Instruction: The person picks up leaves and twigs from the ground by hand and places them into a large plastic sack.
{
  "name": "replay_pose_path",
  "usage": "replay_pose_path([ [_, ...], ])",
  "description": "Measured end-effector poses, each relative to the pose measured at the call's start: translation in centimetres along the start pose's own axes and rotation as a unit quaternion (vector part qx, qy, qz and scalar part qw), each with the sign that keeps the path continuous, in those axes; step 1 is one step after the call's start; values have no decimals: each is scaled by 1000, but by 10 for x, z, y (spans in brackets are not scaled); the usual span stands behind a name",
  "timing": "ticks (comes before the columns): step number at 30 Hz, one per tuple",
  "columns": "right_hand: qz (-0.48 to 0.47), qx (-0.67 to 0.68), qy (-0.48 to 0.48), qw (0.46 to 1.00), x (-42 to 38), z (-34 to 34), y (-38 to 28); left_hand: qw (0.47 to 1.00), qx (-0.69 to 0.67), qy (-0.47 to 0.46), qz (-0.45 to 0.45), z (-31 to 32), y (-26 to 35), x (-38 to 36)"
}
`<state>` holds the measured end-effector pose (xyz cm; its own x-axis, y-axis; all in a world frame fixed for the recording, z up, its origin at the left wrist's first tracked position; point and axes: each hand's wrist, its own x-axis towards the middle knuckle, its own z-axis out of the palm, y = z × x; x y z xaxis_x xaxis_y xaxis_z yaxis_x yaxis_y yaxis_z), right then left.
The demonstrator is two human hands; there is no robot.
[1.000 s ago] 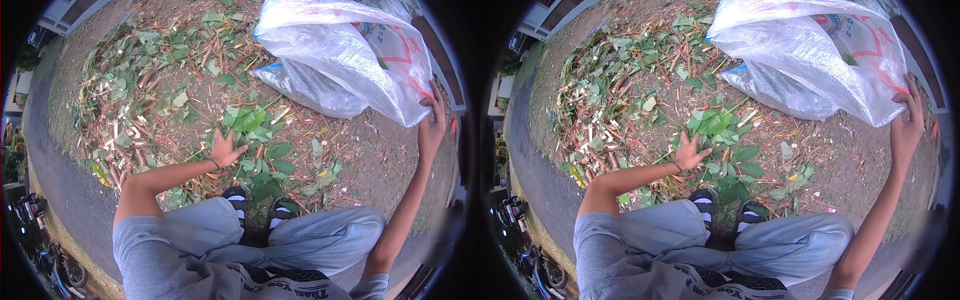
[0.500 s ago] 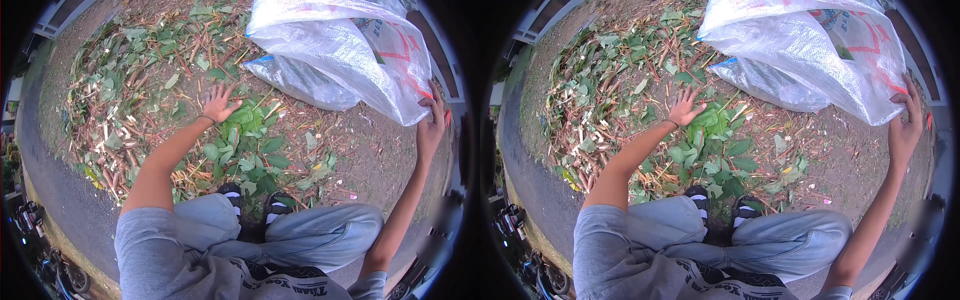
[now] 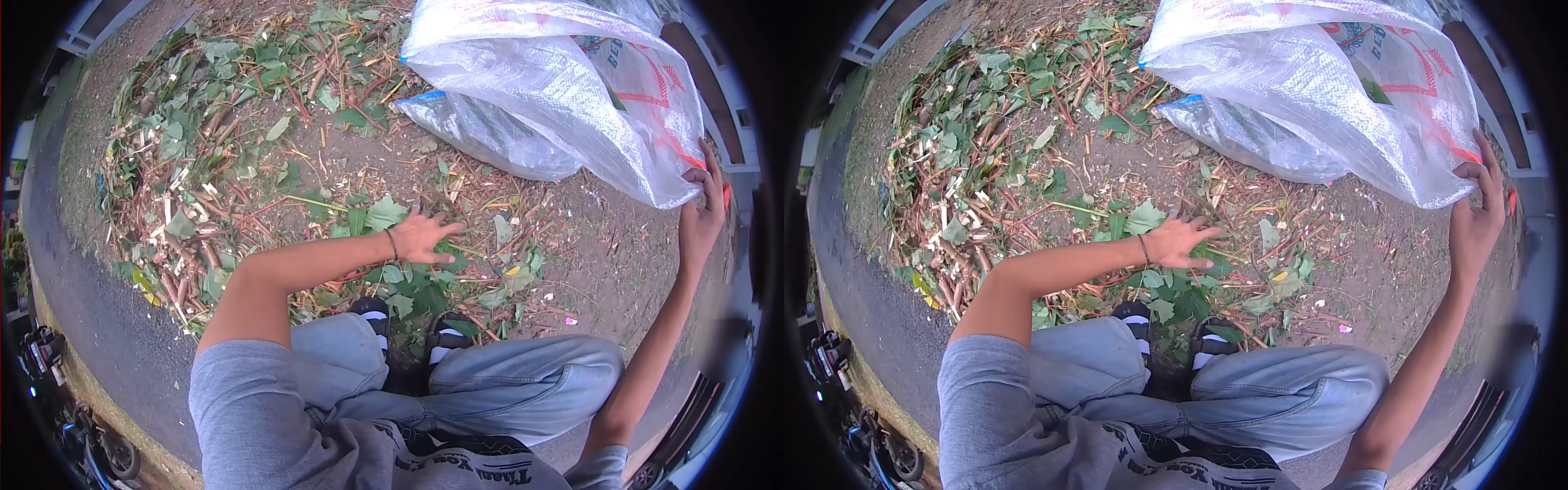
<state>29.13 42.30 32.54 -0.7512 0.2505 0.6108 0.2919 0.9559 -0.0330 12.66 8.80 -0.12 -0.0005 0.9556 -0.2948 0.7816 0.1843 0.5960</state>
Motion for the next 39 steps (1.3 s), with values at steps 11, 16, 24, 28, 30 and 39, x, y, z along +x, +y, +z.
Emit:
replay_pose_path([
  [11,-10,-29,1,1000,0,-7,-4,995,59,-47,-73,5,-41,-9],
  [16,-13,12,8,1000,-1,-9,-4,994,62,-89,0,17,-6,-45],
  [24,-9,2,29,1000,2,-12,-19,959,274,-70,2,50,25,-70],
  [28,-14,-2,30,999,2,-15,-20,959,277,-31,51,55,6,-61],
  [30,-10,8,33,999,1,-17,-23,959,275,-16,74,54,-17,-50],
  [39,4,3,21,1000,-5,-20,-13,968,237,-22,75,41,-36,-31],
])
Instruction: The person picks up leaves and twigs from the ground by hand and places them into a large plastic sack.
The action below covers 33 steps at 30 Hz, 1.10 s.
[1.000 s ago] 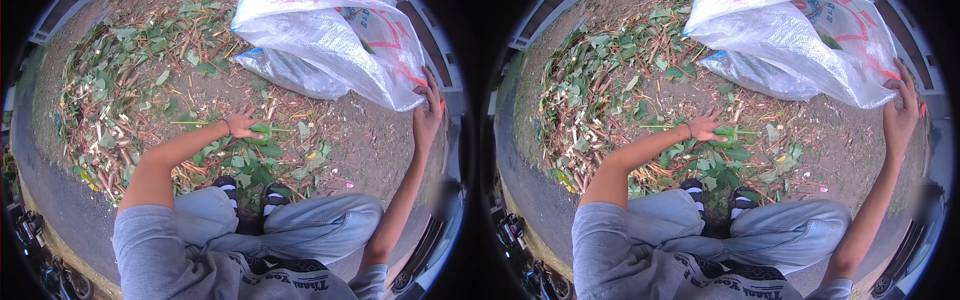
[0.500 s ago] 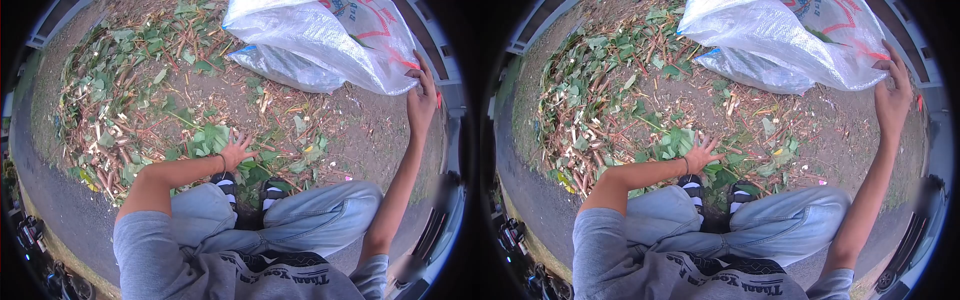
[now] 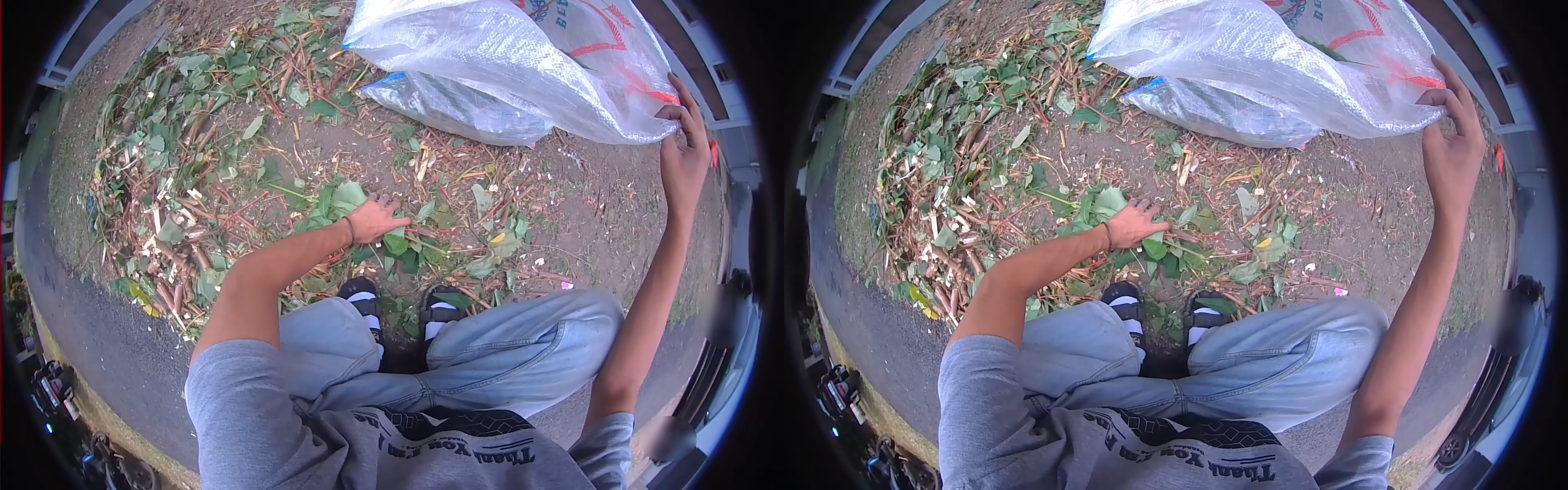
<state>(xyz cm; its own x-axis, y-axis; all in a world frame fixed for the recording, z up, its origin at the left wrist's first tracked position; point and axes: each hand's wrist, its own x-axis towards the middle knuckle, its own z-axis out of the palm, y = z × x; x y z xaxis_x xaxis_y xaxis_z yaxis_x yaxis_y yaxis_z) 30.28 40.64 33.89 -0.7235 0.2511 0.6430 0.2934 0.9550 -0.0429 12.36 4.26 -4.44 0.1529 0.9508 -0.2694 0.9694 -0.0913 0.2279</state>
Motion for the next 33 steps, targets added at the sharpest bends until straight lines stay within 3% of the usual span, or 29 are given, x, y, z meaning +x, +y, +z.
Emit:
replay_pose_path([
  [4,-6,-1,13,1000,-1,3,1,999,-4,12,-39,-11,-10,-13],
  [6,19,16,32,999,-2,6,-1,990,25,9,-138,-32,9,-28],
  [7,43,33,52,997,-3,7,-2,984,-8,-40,-173,-33,14,-31],
  [8,42,33,50,997,-2,6,1,984,-10,-40,-172,-35,14,-33],
  [10,267,167,-57,947,-1,2,6,986,13,-98,-131,-36,13,-39],
  [16,172,197,-90,961,-2,5,4,985,21,-112,-130,-20,9,-31],
  [26,166,185,-86,965,-5,-4,3,993,-20,-57,-106,-22,-5,-31],
  [32,172,192,-69,964,-3,-1,2,970,-208,4,-129,-60,-10,-30],
  [33,166,196,-66,964,-3,1,3,969,-215,62,-106,-65,-8,-30],
])
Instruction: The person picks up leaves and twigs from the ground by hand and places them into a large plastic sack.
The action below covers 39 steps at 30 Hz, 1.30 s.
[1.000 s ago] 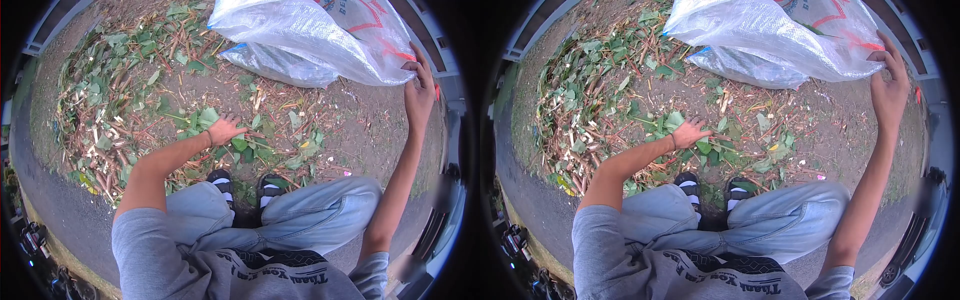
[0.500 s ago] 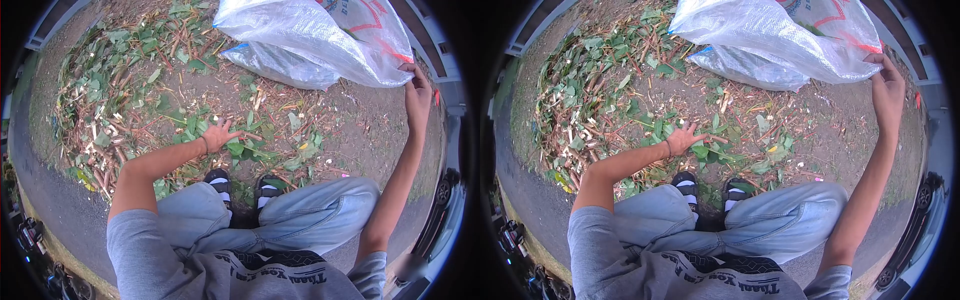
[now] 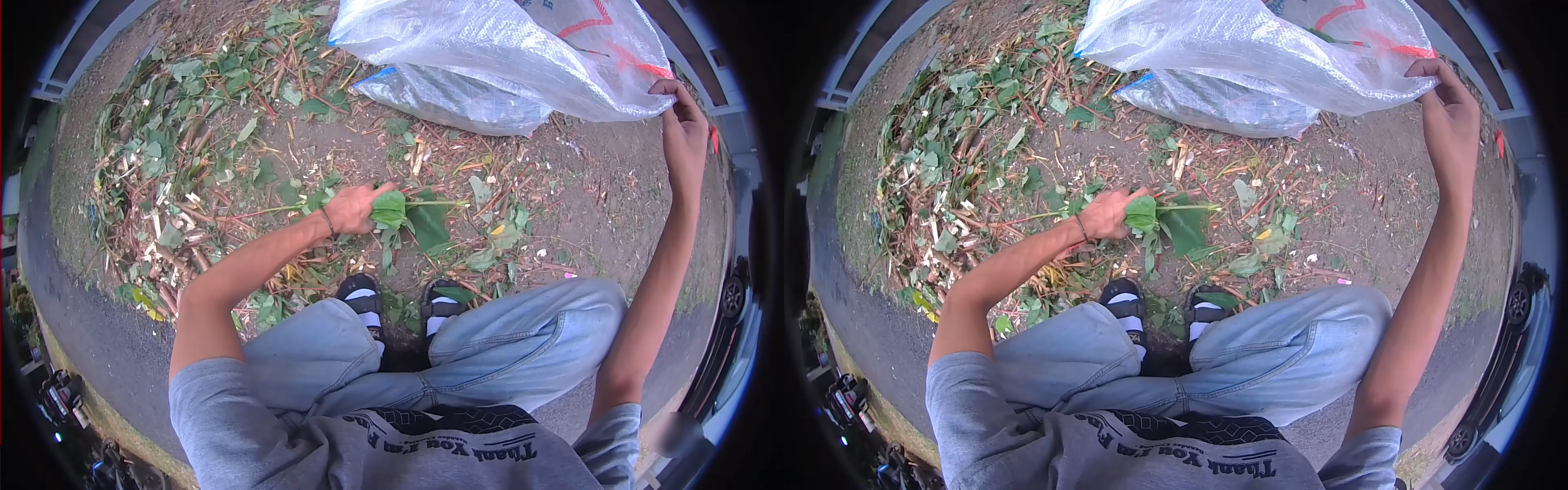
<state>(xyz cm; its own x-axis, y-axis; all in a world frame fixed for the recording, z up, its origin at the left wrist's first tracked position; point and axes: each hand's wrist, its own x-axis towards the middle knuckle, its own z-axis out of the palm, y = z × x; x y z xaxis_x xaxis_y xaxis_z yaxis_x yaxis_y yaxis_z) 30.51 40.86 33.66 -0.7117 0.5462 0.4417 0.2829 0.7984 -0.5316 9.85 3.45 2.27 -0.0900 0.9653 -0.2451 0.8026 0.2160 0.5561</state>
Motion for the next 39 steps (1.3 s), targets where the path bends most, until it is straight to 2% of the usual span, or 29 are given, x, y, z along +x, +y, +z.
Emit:
replay_pose_path([
  [3,-6,-2,4,1000,1,2,-2,999,-25,29,-9,-32,6,0],
  [4,-6,-9,9,1000,0,3,-3,995,-81,56,5,-56,12,-3],
  [8,-14,17,2,1000,0,6,-2,992,-89,86,-15,-114,-3,-19],
  [10,-13,27,-14,999,-1,6,-6,972,-196,109,-65,-146,4,-27],
  [11,-18,23,4,1000,1,6,-6,923,-346,127,-107,-155,14,-32],
  [14,-36,48,-10,998,0,10,-9,920,-367,118,-78,-182,36,-32],
  [16,-8,56,-21,998,0,14,-17,855,-497,147,32,-194,53,-28],
  [17,-9,53,-12,999,0,14,-19,857,-492,144,40,-203,63,-27],
  [19,-84,12,-6,996,1,17,-24,841,-525,131,-12,-224,90,-27],
  [22,-98,-14,2,995,-3,17,-40,829,-536,158,-20,-247,125,-11],
  [23,-107,-30,-6,994,-4,15,-45,826,-547,134,-20,-259,131,-3],
  [25,-96,-41,-16,994,-8,13,-54,756,-648,25,-92,-277,141,13],
  [27,-123,-61,-10,990,-11,14,-57,719,-690,-1,-76,-288,163,24],
  [29,-130,-60,-14,990,-15,12,-62,713,-698,-66,-35,-287,166,36],
  [30,-124,-63,-20,990,-18,10,-64,757,-653,-25,6,-276,168,42],
  [32,-103,-70,-33,992,-22,5,-70,731,-676,-82,-31,-259,164,67],
  [33,-108,-76,-31,991,-24,3,-69,702,-691,-143,-94,-248,161,83],
  [35,-135,-83,-36,987,-29,2,-65,691,-701,-132,-118,-235,156,100],
  [36,-142,-85,-40,985,-31,1,-68,692,-701,-130,-113,-230,146,111],
  [38,-152,-97,-33,983,-35,4,-63,628,-752,-191,-52,-228,126,132],
  [39,-157,-106,-27,981,-35,5,-62,631,-750,-190,-50,-228,126,133],
])
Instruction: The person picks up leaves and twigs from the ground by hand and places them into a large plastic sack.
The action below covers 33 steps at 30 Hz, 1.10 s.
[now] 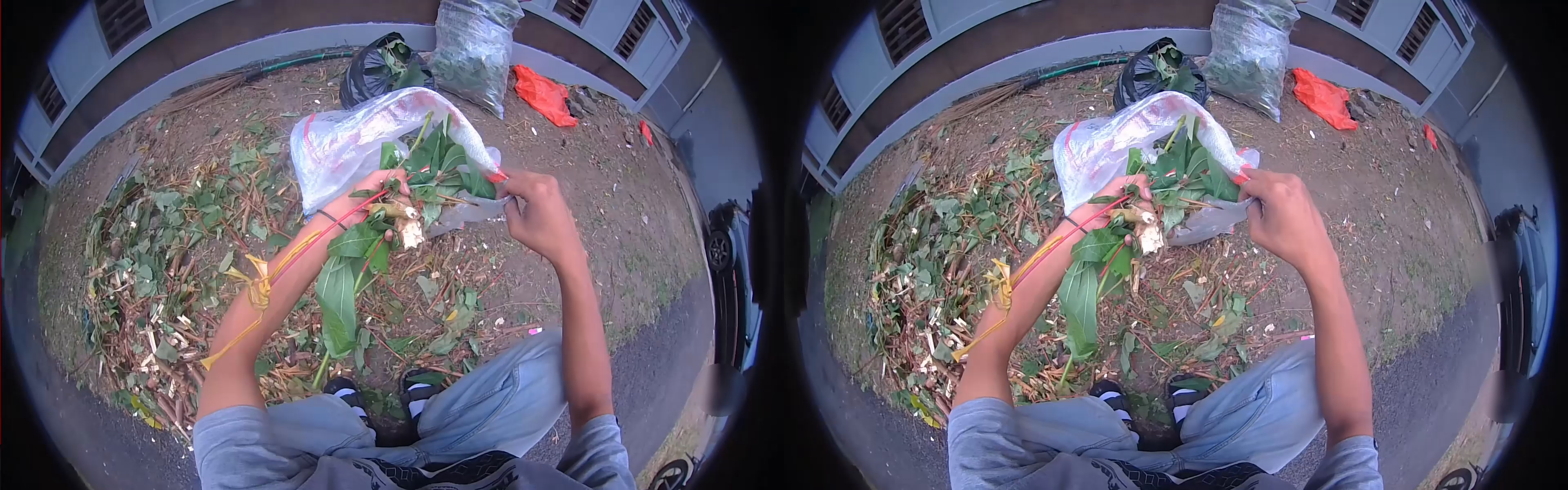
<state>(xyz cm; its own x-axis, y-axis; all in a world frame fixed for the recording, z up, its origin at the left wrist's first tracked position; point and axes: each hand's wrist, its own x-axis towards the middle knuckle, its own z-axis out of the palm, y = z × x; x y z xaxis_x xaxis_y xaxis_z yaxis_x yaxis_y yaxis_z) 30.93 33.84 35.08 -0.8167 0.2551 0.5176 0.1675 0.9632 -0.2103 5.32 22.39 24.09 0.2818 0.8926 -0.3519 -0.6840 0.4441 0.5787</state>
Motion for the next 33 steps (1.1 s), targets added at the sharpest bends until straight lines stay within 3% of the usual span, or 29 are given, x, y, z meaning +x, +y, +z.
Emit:
replay_pose_path([
  [3,31,-14,-27,999,5,-7,-6,995,44,82,42,8,-10,-3],
  [7,27,16,31,999,3,-14,12,989,145,10,-27,-14,-29,-8],
  [9,18,12,40,999,2,-12,16,975,219,-30,6,-26,-37,-15],
  [13,-3,1,25,1000,2,-2,4,984,122,5,-131,-29,-50,-23],
  [17,14,-3,60,998,7,-1,1,970,221,-23,-99,-40,-72,-21],
  [20,15,-5,63,998,8,-6,1,977,159,-51,-133,-42,-71,-27],
  [22,8,-7,56,998,10,-6,-2,980,159,-70,-96,-47,-79,-27],
  [24,122,70,78,987,11,-5,-6,966,216,19,-139,-50,-85,-24],
  [25,122,67,77,987,13,-5,-7,963,192,19,-188,-28,-77,-41],
  [27,290,97,100,947,17,-5,-8,963,196,29,-183,-23,-78,-45],
  [33,134,21,122,983,16,2,-7,984,141,59,-91,-24,-56,-43],
])
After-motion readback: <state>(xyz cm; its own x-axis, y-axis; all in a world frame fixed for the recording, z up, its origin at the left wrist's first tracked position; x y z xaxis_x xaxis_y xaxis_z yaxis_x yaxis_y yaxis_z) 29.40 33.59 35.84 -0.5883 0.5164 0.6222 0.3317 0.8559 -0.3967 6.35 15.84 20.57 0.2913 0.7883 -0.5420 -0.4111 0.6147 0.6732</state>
